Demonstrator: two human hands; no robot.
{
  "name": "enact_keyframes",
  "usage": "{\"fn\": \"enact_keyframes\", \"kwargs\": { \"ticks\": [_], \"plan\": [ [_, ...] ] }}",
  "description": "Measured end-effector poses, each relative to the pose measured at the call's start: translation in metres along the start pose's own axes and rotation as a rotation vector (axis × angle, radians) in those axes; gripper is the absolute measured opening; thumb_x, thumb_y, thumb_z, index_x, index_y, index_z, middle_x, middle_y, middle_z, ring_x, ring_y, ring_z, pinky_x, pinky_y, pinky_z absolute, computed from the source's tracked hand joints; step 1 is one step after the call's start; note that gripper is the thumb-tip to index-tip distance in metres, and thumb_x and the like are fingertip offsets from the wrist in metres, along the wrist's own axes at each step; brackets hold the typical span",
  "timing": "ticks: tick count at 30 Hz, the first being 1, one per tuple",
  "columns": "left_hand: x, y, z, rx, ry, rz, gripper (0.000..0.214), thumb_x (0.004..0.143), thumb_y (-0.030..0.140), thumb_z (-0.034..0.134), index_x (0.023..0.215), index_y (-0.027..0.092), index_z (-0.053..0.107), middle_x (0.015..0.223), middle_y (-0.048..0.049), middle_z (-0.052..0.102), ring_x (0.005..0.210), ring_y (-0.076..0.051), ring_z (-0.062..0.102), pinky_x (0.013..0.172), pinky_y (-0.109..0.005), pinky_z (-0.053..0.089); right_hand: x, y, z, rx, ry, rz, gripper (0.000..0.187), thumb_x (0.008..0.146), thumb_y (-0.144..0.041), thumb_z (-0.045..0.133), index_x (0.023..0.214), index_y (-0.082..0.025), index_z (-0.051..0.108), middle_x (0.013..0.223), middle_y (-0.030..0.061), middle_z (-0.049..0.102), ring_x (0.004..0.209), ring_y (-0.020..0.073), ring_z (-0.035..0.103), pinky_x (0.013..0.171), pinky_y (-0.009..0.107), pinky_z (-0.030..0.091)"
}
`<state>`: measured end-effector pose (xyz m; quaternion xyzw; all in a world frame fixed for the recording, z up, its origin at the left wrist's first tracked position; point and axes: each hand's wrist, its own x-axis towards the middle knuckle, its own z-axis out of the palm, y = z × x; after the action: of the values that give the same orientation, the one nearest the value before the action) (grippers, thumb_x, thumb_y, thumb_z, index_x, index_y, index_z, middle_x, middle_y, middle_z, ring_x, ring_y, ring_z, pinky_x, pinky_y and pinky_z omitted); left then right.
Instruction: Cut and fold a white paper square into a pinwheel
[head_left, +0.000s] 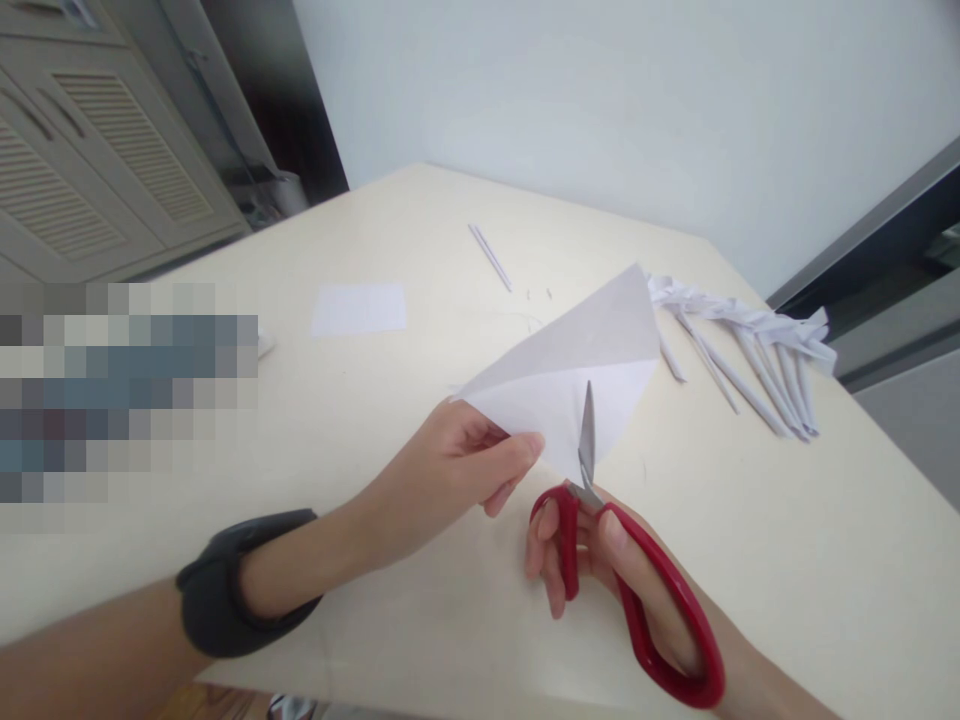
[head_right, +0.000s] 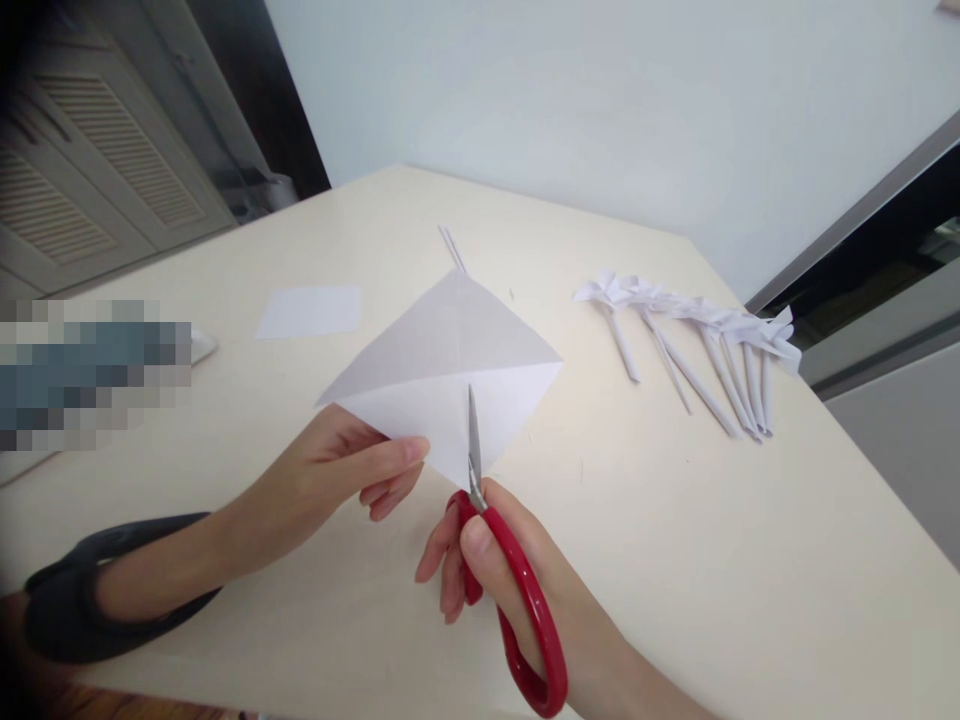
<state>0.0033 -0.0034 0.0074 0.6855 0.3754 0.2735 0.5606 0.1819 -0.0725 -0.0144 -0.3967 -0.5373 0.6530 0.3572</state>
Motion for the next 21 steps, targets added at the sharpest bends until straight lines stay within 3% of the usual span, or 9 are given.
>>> {"fn": "enact_keyframes", "kwargs": {
  "ticks": [13, 21],
  "plan": [
    [-0.0006, 0.0002, 0.0006, -0.010, -0.016, -0.009, 0.041, 0.086, 0.025, 0.040, 0.046, 0.016, 0.039, 0.045, 0.0032, 0.042, 0.046, -0.008, 0.041, 0.049, -0.023, 0.033, 0.0011, -0.0007, 0.0017, -0.055, -0.007, 0.011, 0.048, 0.093, -0.054, 0.024, 0.088, -0.017, 0.056, 0.075, 0.0040, 0.053, 0.065, 0.0151, 0.049, 0.071, 0.032, 0.040],
    [0.0004, 0.0014, 0.0005, 0.011, -0.004, -0.002, 0.042, 0.087, 0.026, 0.041, 0.046, 0.016, 0.039, 0.045, 0.0034, 0.041, 0.046, -0.007, 0.041, 0.049, -0.023, 0.034, 0.0002, 0.0025, 0.0015, -0.086, -0.003, -0.001, 0.050, 0.092, -0.056, 0.024, 0.089, -0.016, 0.054, 0.071, 0.0037, 0.054, 0.061, 0.0143, 0.050, 0.066, 0.031, 0.040]
  ]
}}
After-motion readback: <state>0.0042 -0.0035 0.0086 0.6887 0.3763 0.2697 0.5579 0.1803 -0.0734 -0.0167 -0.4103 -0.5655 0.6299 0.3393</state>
